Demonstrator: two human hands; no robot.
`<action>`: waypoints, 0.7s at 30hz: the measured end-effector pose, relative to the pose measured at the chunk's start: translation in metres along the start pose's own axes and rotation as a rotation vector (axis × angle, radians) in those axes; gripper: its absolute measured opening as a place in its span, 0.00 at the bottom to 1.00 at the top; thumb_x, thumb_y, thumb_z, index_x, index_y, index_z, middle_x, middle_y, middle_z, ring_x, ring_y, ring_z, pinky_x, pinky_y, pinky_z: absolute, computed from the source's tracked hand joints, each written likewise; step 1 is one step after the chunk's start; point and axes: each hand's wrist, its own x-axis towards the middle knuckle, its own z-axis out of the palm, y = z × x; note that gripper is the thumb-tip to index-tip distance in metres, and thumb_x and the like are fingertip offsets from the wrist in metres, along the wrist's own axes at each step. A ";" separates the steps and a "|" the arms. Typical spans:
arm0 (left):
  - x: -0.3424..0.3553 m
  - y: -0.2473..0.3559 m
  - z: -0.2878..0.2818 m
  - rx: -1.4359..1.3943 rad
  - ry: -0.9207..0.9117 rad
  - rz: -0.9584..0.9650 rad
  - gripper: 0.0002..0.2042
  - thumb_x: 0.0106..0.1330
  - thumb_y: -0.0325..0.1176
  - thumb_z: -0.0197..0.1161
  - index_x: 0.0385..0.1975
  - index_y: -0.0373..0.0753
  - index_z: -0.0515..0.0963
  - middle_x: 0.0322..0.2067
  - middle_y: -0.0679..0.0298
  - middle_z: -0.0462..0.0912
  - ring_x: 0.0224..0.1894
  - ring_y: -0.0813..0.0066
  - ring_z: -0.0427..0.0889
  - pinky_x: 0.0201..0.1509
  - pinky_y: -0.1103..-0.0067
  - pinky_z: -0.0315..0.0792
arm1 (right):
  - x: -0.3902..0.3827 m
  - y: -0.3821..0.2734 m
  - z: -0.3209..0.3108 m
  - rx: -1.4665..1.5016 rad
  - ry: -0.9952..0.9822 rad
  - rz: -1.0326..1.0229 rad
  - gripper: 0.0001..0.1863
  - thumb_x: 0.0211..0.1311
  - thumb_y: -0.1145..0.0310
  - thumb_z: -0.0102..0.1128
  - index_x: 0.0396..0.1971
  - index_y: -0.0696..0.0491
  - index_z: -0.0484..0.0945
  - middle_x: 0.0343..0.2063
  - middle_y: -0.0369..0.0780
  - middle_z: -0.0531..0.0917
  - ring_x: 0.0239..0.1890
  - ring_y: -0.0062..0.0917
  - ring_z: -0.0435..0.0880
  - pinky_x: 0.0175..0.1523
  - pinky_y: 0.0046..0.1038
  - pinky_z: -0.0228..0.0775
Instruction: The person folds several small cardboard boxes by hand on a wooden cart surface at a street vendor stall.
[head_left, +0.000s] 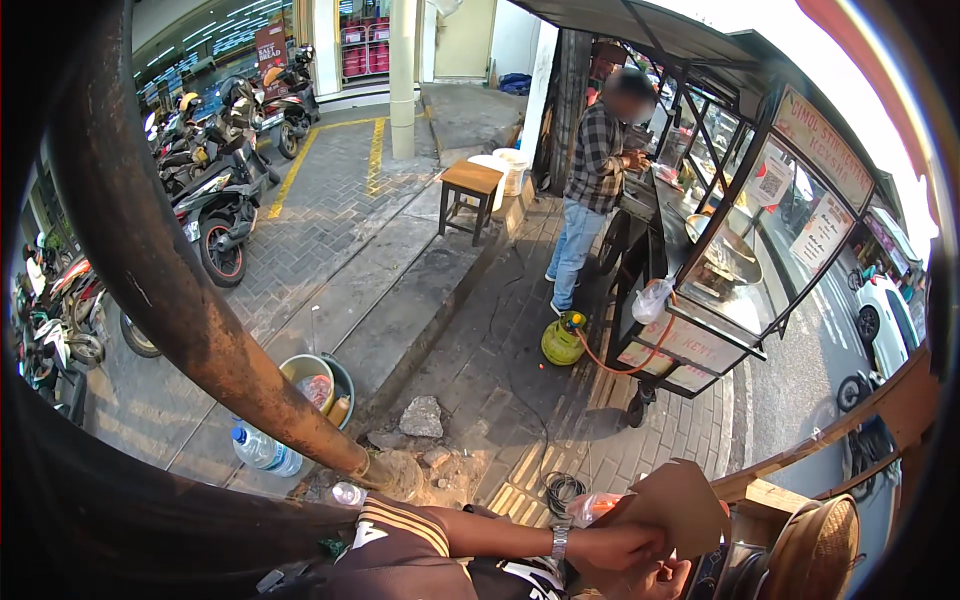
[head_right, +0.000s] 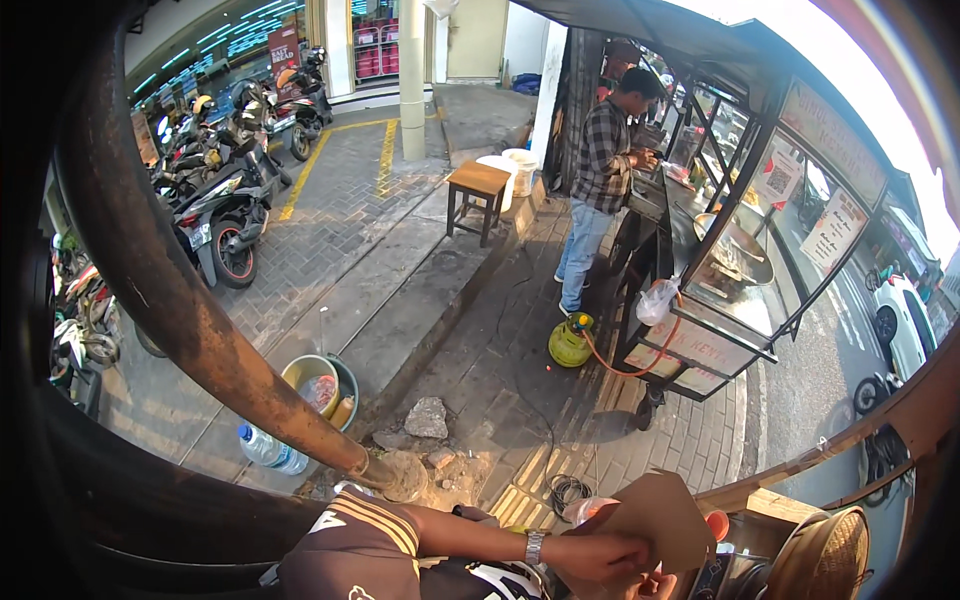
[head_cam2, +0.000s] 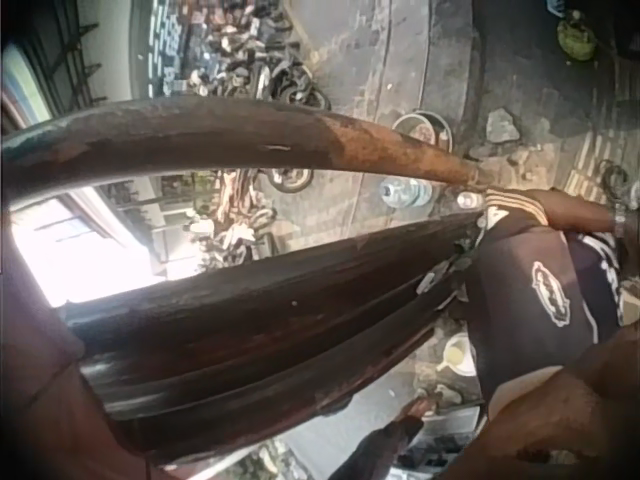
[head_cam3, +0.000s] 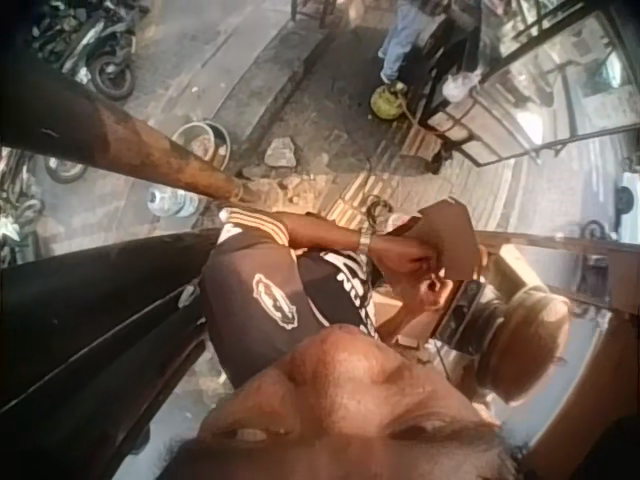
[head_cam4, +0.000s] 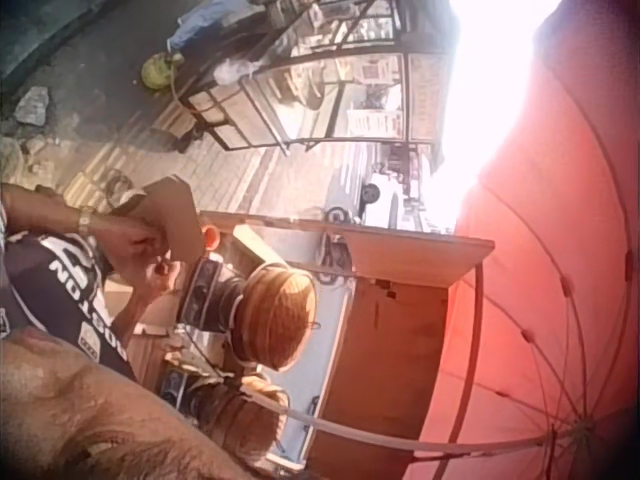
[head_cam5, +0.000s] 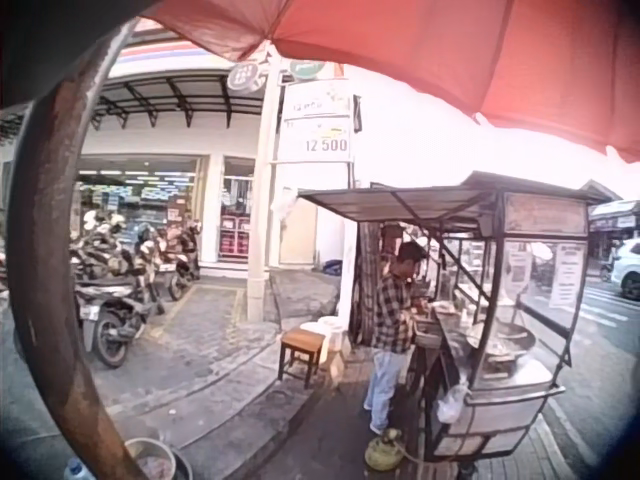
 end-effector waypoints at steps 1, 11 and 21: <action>-0.006 0.009 0.004 0.092 -0.065 0.011 0.09 0.68 0.27 0.56 0.47 0.36 0.73 0.37 0.54 0.78 0.39 0.62 0.78 0.44 0.70 0.74 | -0.002 -0.014 -0.001 0.110 0.059 0.090 0.06 0.68 0.72 0.61 0.34 0.59 0.77 0.32 0.41 0.78 0.27 0.26 0.73 0.36 0.27 0.73; -0.014 -0.003 0.027 0.604 -0.066 0.294 0.18 0.58 0.43 0.69 0.42 0.39 0.77 0.39 0.52 0.80 0.40 0.50 0.81 0.41 0.59 0.74 | -0.012 0.014 -0.005 0.233 0.192 0.163 0.15 0.78 0.65 0.49 0.35 0.62 0.73 0.32 0.42 0.74 0.38 0.29 0.74 0.50 0.32 0.73; -0.060 -0.015 -0.034 0.130 0.264 -0.180 0.07 0.66 0.30 0.61 0.34 0.36 0.70 0.26 0.62 0.76 0.30 0.70 0.78 0.35 0.72 0.71 | 0.000 0.001 0.056 0.482 -0.310 0.437 0.11 0.74 0.71 0.59 0.27 0.53 0.75 0.24 0.33 0.77 0.23 0.15 0.67 0.29 0.19 0.63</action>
